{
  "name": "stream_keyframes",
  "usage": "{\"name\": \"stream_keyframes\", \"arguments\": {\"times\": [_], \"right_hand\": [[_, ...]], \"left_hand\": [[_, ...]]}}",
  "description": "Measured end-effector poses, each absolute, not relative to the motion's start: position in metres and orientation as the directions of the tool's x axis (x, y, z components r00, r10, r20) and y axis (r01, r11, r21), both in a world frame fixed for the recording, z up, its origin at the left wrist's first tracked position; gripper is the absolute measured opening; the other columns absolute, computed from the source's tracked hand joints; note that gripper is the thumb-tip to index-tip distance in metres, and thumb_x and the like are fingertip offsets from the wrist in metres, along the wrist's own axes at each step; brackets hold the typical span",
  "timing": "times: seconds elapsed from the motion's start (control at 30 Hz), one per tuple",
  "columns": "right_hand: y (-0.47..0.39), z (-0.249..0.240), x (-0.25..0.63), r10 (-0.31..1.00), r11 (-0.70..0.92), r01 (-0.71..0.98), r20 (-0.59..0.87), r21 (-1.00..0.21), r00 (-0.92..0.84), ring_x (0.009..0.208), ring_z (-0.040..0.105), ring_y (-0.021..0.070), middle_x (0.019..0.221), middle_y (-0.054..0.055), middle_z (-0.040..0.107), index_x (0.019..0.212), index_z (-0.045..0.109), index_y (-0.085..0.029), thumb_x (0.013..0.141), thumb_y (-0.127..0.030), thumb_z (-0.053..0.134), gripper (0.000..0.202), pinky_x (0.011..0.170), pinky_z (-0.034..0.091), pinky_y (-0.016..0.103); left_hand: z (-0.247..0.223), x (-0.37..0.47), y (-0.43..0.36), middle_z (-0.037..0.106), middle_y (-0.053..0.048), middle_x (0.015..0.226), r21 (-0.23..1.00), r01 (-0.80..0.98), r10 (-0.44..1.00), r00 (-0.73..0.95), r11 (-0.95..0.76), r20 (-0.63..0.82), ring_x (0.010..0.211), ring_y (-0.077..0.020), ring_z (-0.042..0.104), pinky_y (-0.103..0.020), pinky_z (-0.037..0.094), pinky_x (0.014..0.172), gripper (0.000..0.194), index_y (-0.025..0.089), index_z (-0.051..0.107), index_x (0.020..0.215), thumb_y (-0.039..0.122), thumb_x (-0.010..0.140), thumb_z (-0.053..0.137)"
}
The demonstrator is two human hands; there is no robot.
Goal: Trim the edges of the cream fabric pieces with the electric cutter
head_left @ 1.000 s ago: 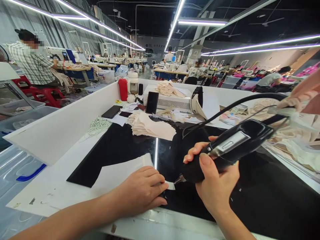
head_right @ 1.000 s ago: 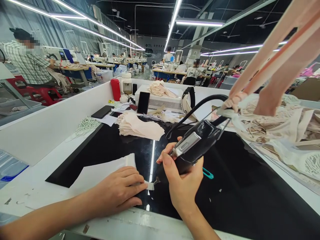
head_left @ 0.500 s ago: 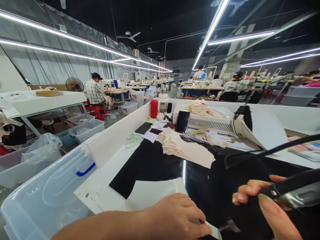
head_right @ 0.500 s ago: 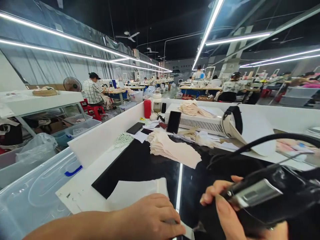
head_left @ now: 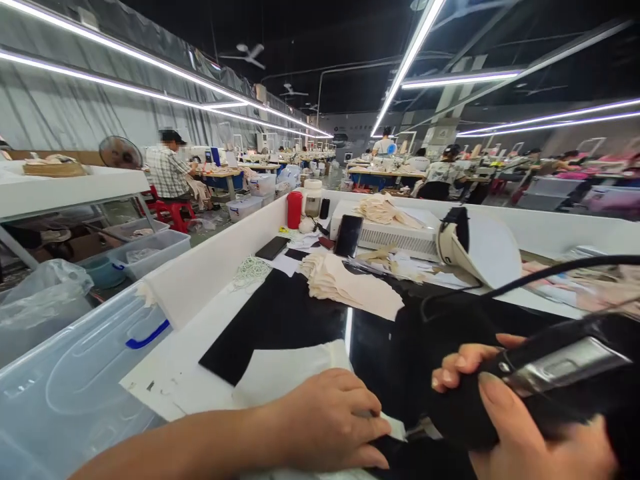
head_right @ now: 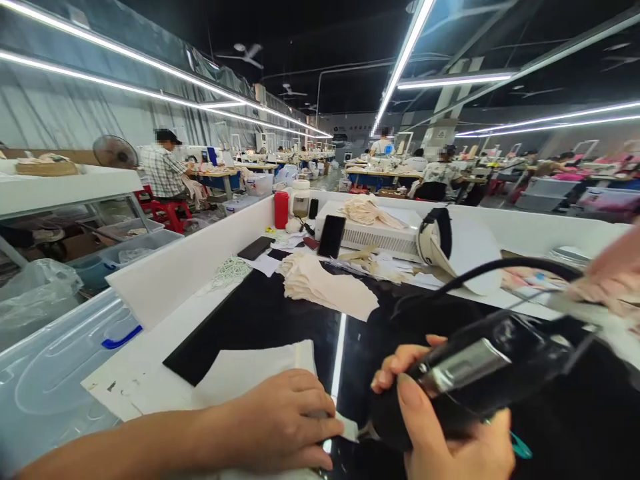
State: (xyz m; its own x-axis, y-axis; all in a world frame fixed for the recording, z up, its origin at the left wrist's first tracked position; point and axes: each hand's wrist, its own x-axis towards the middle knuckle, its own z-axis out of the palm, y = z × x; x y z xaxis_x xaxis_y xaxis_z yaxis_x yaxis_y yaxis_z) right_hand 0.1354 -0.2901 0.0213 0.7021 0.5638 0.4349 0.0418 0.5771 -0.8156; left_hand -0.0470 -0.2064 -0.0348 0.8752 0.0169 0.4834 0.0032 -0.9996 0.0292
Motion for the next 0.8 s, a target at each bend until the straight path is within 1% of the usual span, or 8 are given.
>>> {"name": "stream_keyframes", "arguments": {"times": [0.03, 0.1, 0.17, 0.23, 0.37, 0.57, 0.8], "right_hand": [[-0.291, 0.025, 0.135, 0.572, 0.563, 0.034, 0.419, -0.826, 0.705, 0.064, 0.066, 0.0180, 0.079, -0.002, 0.068, 0.114, 0.065, -0.027, 0.077, -0.031, 0.089, 0.044, 0.057, 0.062, 0.033], [-0.291, 0.033, 0.134, 0.567, 0.585, 0.028, 0.433, -0.811, 0.701, 0.062, 0.064, 0.0163, 0.077, -0.004, 0.067, 0.112, 0.064, -0.028, 0.076, -0.032, 0.090, 0.044, 0.056, 0.060, 0.031], [-0.291, 0.038, 0.133, 0.559, 0.602, 0.042, 0.458, -0.798, 0.691, 0.061, 0.063, 0.0150, 0.077, -0.004, 0.067, 0.112, 0.063, -0.028, 0.078, -0.033, 0.089, 0.043, 0.056, 0.059, 0.030], [-0.290, 0.039, 0.132, 0.560, 0.603, 0.054, 0.471, -0.796, 0.681, 0.062, 0.064, 0.0143, 0.079, -0.004, 0.067, 0.114, 0.063, -0.028, 0.081, -0.033, 0.087, 0.042, 0.057, 0.059, 0.030], [-0.291, 0.037, 0.131, 0.580, 0.601, 0.048, 0.477, -0.797, 0.660, 0.062, 0.064, 0.0140, 0.081, -0.004, 0.067, 0.116, 0.062, -0.028, 0.084, -0.032, 0.086, 0.040, 0.059, 0.059, 0.030], [-0.293, 0.035, 0.130, 0.590, 0.604, 0.034, 0.475, -0.796, 0.653, 0.064, 0.065, 0.0142, 0.082, -0.004, 0.067, 0.117, 0.063, -0.028, 0.084, -0.033, 0.087, 0.041, 0.060, 0.059, 0.031], [-0.296, 0.033, 0.130, 0.593, 0.603, 0.073, 0.508, -0.794, 0.625, 0.065, 0.065, 0.0146, 0.085, -0.003, 0.067, 0.120, 0.063, -0.029, 0.088, -0.032, 0.084, 0.038, 0.061, 0.060, 0.033]], "left_hand": [[-0.033, -0.048, -0.208, 0.074, -0.004, 0.109, 0.058, -0.001, 0.027, 0.879, -0.998, 0.476, 0.098, -0.0198, 0.068, -0.033, 0.054, 0.095, 0.038, 0.016, 0.073, 0.113, 0.052, 0.108, 0.060], [-0.031, -0.050, -0.209, 0.073, -0.006, 0.107, 0.099, 0.009, 0.054, 0.883, -0.995, 0.467, 0.098, -0.0223, 0.067, -0.036, 0.054, 0.096, 0.032, 0.016, 0.072, 0.117, 0.045, 0.108, 0.062], [-0.030, -0.052, -0.209, 0.073, -0.007, 0.109, 0.132, 0.005, 0.068, 0.873, -0.991, 0.482, 0.100, -0.0233, 0.066, -0.037, 0.054, 0.096, 0.030, 0.015, 0.071, 0.121, 0.041, 0.109, 0.061], [-0.029, -0.053, -0.209, 0.072, -0.008, 0.110, 0.147, -0.020, 0.057, 0.867, -0.989, 0.496, 0.100, -0.0239, 0.066, -0.038, 0.054, 0.097, 0.030, 0.015, 0.070, 0.123, 0.040, 0.110, 0.059], [-0.027, -0.054, -0.210, 0.071, -0.008, 0.112, 0.164, -0.030, 0.055, 0.870, -0.986, 0.491, 0.101, -0.0245, 0.065, -0.038, 0.054, 0.096, 0.030, 0.015, 0.069, 0.123, 0.040, 0.109, 0.060], [-0.025, -0.054, -0.210, 0.071, -0.008, 0.110, 0.151, -0.026, 0.052, 0.868, -0.988, 0.493, 0.100, -0.0241, 0.064, -0.038, 0.053, 0.096, 0.028, 0.014, 0.070, 0.121, 0.038, 0.108, 0.063], [-0.026, -0.054, -0.209, 0.071, -0.007, 0.110, 0.164, -0.024, 0.059, 0.873, -0.986, 0.484, 0.100, -0.0239, 0.065, -0.038, 0.053, 0.096, 0.028, 0.015, 0.069, 0.123, 0.037, 0.108, 0.062]]}}
